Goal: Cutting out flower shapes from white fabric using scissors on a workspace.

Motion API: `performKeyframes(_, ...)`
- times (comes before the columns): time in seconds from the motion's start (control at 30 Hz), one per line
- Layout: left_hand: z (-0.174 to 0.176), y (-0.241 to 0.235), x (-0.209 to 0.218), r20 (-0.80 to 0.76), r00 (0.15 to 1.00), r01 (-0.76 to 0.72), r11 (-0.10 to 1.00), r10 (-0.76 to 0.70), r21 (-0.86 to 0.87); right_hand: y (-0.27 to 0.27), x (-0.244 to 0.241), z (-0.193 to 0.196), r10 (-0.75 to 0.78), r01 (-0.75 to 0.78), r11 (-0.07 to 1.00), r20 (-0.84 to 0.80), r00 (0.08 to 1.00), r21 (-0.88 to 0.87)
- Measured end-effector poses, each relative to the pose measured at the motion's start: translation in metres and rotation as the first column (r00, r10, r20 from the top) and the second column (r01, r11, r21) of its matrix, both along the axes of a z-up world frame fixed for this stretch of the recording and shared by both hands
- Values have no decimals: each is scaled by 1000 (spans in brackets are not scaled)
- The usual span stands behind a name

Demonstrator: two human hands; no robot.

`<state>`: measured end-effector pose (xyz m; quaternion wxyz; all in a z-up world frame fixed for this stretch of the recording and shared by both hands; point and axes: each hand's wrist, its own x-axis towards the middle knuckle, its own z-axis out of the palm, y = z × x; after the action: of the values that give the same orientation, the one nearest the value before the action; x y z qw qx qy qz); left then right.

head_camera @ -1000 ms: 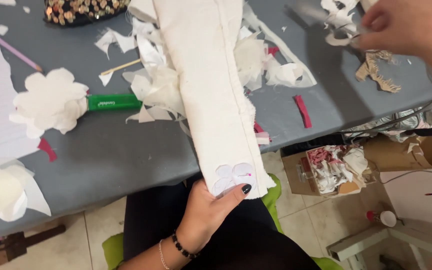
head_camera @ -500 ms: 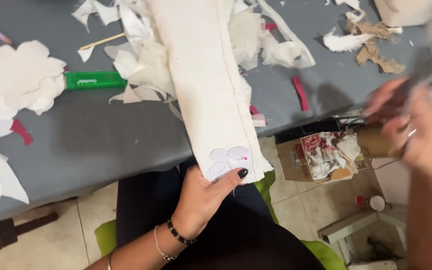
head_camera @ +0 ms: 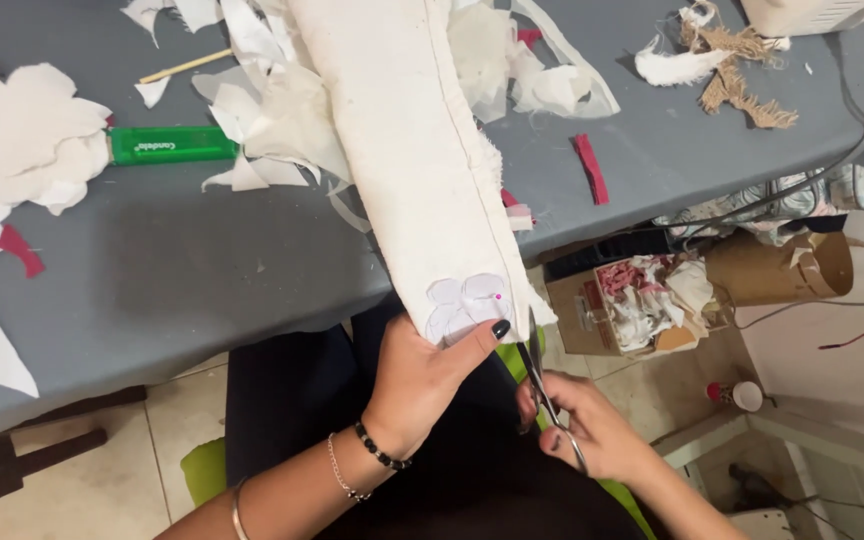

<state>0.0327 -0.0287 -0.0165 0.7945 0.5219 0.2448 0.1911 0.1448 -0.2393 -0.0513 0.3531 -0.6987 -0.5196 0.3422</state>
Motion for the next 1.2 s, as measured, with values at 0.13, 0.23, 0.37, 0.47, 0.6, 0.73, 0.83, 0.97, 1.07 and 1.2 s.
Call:
performKeyframes(0.13,6,-1,-1,-29,999,-44,999,44,-7,22,-8,14,-160,166,986,-127,979,33)
performKeyframes(0.23,6,-3,0,-1,999,-47,999,47,13,27,-11,16,-147,150,989,-117,982,19)
performKeyframes(0.37,9,-7,2,81,996,-35,998,38,-45,24,-14,15,-130,134,991,-123,984,24)
performKeyframes(0.47,8,-7,3,-3,999,-43,999,43,-2,23,-19,11,-195,201,979,-156,968,22)
performKeyframes(0.6,6,-8,4,-2,999,-53,998,53,29,20,-21,4,-237,241,971,-135,962,10)
performKeyframes(0.73,7,-7,3,-29,998,-55,998,54,-15,9,-23,-10,-280,285,958,-129,951,19)
performKeyframes(0.83,7,-7,3,-16,999,-48,998,47,-46,-2,-20,-25,-299,304,952,-103,949,40)
performKeyframes(0.97,7,-8,3,-26,999,-45,992,42,-115,-9,-21,-33,-324,332,940,-101,941,76)
performKeyframes(1.07,5,-8,2,-8,999,-35,993,34,-117,-6,-20,-29,-317,330,944,-217,923,23)
performKeyframes(1.2,-2,-9,-3,103,995,-3,995,13,-97,13,-17,-8,-255,264,964,-159,954,40)
